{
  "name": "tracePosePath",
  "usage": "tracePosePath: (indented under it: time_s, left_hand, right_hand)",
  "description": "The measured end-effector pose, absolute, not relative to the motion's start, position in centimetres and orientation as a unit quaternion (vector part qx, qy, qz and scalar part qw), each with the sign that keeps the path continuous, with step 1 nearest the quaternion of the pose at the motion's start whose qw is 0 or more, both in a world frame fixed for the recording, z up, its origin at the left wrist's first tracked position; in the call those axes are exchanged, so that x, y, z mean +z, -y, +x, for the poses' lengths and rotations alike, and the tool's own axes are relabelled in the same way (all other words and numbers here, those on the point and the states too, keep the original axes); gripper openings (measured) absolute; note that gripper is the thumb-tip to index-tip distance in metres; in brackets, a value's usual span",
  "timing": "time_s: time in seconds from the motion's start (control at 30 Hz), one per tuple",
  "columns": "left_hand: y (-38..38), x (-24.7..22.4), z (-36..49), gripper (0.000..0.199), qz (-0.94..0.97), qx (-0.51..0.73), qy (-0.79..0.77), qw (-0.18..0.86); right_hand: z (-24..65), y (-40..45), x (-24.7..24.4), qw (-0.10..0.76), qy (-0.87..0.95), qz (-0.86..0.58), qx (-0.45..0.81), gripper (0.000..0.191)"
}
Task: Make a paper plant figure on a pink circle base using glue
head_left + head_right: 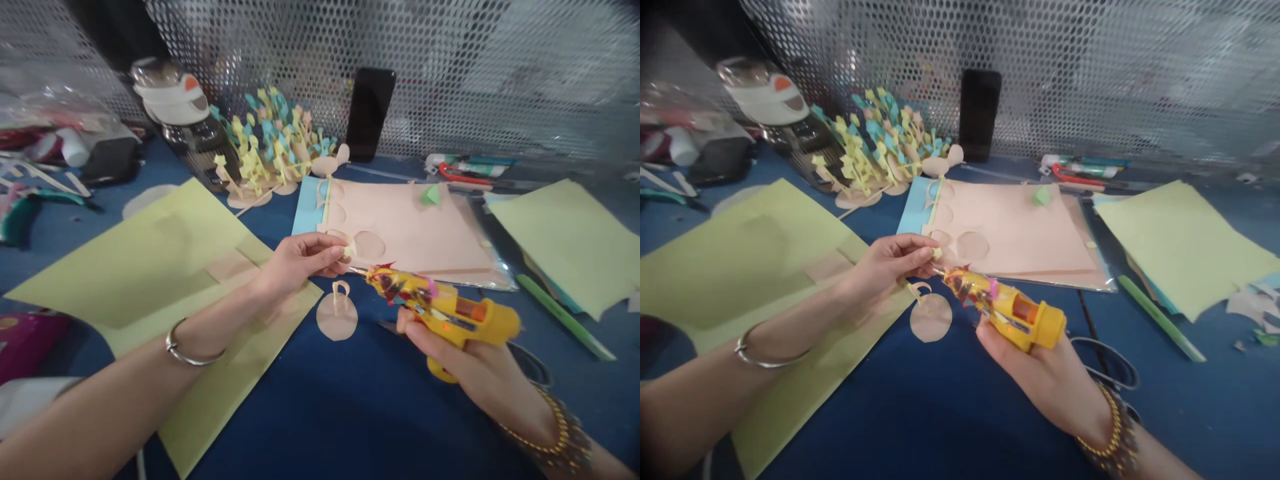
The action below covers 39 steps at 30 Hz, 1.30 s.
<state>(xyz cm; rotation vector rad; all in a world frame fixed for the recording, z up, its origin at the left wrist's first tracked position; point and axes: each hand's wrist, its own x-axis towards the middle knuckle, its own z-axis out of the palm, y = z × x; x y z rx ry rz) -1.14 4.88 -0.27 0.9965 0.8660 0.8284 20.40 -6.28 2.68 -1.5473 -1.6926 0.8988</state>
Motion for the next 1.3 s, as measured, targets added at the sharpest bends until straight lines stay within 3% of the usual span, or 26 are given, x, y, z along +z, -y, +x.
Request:
tracePosePath:
  time_s: [0.2,0.4,0.47,0.57,0.67,0.77,0.87,1.0,1.3]
  left_hand:
    - [-5.3,0.6,-1.6,0.008,0.324,0.441,-0.377,0.747]
    - [-5.7,2.1,-2.3,0.008,0.319,0.506,-0.357,0.717]
    - [-5.9,3.1,-2.5,0.011,0.319,0.525,-0.352,0.706]
    - [-5.1,5.3,-2.6,0.013,0.32,0.549,-0.342,0.692]
    - [-2.0,7.5,-2.0,0.008,0.336,0.549,-0.322,0.694]
    - [3.0,8.0,-0.9,0.015,0.356,0.466,-0.312,0.748]
    - [7.2,6.9,0.1,0.022,0.376,0.386,-0.313,0.782]
    - [9.2,5.1,0.7,0.02,0.358,0.426,-0.334,0.761]
    - [9.0,3.9,1.0,0.012,0.328,0.453,-0.328,0.761]
  right_hand:
    - [25.7,7.3,5.7,0.336,0.659,-0.647,0.184,0.016]
    - [33.4,9.2,2.4,0.248,0.643,-0.724,0.041,0.037]
    - [35.2,10.0,1.7,0.221,0.655,-0.721,0.034,0.027]
    - [35.7,11.1,3.0,0.183,0.667,-0.721,0.042,0.028]
    - [32.4,11.6,5.8,0.231,0.67,-0.705,0.011,0.029]
    - [26.4,11.6,7.7,0.353,0.693,-0.624,0.077,0.022]
    - [20.7,11.2,7.6,0.409,0.735,-0.493,0.224,0.037]
    - [17.2,10.1,6.3,0.463,0.677,-0.442,0.362,0.038]
    - [16.3,9.0,3.8,0.547,0.612,-0.394,0.414,0.023]
